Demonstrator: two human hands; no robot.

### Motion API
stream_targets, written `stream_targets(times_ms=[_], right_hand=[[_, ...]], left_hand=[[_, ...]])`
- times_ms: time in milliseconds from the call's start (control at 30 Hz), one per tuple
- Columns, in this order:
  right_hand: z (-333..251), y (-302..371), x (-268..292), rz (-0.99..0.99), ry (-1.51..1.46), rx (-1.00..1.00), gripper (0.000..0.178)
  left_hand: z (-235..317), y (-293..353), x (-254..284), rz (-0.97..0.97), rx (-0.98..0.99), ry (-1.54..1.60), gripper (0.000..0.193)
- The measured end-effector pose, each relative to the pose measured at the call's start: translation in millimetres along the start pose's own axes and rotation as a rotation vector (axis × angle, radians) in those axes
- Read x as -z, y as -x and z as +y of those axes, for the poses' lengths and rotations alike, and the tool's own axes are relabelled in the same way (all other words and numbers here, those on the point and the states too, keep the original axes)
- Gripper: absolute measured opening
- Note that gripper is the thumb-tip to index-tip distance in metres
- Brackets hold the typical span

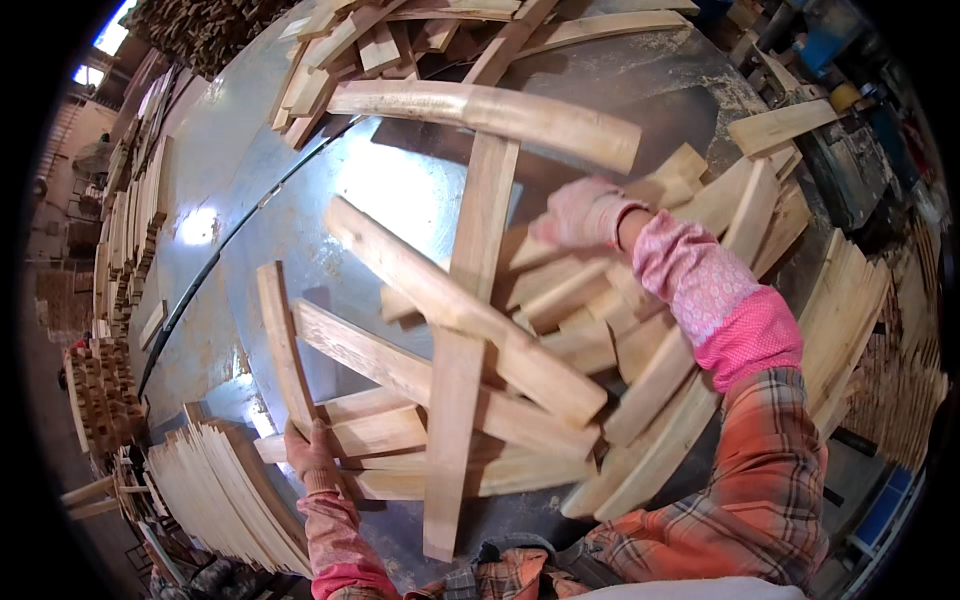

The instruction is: The person sorts wooden planks on a metal table, picking them up one by one or in small groups and arranging them into a neat vertical stack. The person wears pink gloves and a plaid shirt while handling the light-colored wood pieces in a workshop environment.

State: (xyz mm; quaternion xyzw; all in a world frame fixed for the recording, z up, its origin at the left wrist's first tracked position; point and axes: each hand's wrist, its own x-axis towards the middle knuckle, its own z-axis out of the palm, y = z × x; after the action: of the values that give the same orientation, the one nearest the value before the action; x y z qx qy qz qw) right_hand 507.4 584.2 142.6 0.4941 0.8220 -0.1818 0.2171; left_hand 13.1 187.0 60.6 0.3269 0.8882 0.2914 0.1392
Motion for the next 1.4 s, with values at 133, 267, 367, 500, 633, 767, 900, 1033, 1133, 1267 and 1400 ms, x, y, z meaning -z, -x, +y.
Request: stream_targets(times_ms=[133,267,367,500,633,767,900,1033,1133,1267,1400], right_hand=[[-61.8,70.3,40.3,-0.252,0.032,0.233,0.057],[-70.4,117.0,73.4,0.015,-0.909,0.397,0.054],[-52.5,56.9,57.7,0.787,-0.329,0.162,0.056],[-35.9,25.2,35.7,0.279,-0.733,0.137,0.061],[-51.6,34.2,9.8,0.238,-0.851,-0.038,0.060],[-60.2,70.5,-3.8,0.298,-0.920,0.021,0.054],[-42.8,33.2,53.5,0.491,-1.036,0.168,0.050],[31.7,-75.7,191.9,1.044,-0.825,-0.160,0.064],[-3.3,-133.3,178.6,0.855,-0.875,-0.367,0.071],[-14.7,-188.3,86.6,0.619,-0.779,-0.652,0.126],[-0.9,-211.7,70.6,0.519,-0.640,-0.755,0.131]], left_hand=[[-10.0,27.6,8.3,0.021,-0.075,-0.152,0.072],[4.1,35.7,8.5,0.094,-0.190,-0.290,0.076],[24.6,30.5,7.5,0.034,-0.112,-0.235,0.076],[26.8,28.2,9.1,0.021,-0.097,-0.190,0.078],[31.4,30.8,8.9,0.008,-0.057,-0.211,0.079],[19.2,35.2,10.1,0.038,-0.058,-0.227,0.078],[12.6,35.2,9.2,0.052,-0.050,-0.179,0.075],[29.5,29.6,-4.2,0.028,-0.142,-0.215,0.072],[16.7,38.5,8.2,0.024,-0.049,-0.174,0.072],[14.1,34.3,8.4,0.040,-0.072,-0.163,0.074],[11.8,32.4,7.1,0.010,-0.062,-0.117,0.076]])
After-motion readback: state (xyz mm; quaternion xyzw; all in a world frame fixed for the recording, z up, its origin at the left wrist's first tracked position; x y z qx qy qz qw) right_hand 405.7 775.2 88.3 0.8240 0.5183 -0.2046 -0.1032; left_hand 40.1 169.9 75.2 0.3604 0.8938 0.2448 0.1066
